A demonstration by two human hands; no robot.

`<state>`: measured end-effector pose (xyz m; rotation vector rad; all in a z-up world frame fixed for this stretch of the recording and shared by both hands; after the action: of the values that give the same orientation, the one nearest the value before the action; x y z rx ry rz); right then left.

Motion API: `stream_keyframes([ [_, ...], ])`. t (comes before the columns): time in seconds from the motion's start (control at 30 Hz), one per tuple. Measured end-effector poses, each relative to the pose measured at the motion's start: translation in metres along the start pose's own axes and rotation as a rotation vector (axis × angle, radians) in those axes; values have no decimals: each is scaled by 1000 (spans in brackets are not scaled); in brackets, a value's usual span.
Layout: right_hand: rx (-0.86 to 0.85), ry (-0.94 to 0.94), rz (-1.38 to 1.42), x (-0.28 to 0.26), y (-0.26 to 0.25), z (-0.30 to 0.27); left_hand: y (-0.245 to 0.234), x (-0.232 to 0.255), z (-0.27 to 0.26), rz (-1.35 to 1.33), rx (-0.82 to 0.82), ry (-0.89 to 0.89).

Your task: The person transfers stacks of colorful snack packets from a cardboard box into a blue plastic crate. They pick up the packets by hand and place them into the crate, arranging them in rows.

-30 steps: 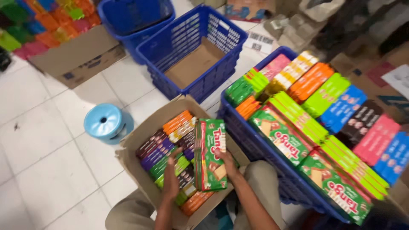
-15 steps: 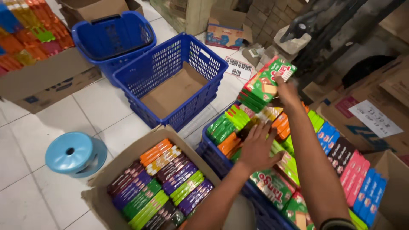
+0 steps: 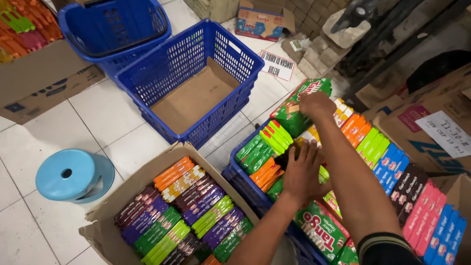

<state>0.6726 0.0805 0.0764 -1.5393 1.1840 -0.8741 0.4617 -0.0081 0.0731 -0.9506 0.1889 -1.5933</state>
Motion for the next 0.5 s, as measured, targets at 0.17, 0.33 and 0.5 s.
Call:
stream_keyframes([
  [0.17, 81, -54, -255, 12, 15, 3, -7, 3, 0, 0, -39, 8],
  [0.33, 174, -215, -254, 2, 4, -49, 1, 1, 0, 4, -249, -52],
  [0.5, 46, -288, -191, 18, 29, -20, 0, 1, -1, -39, -194, -65],
])
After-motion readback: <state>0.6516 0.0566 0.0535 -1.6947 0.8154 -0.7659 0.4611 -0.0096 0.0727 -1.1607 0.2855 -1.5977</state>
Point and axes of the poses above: each hand's wrist, its own z-axis towards the middle knuckle, its own y-axis out of the palm, x = y × z, the point moved 7 cm from there along z, towards the middle knuckle, and after that the axes turned 3 degrees about y, right-handed, at the moved point
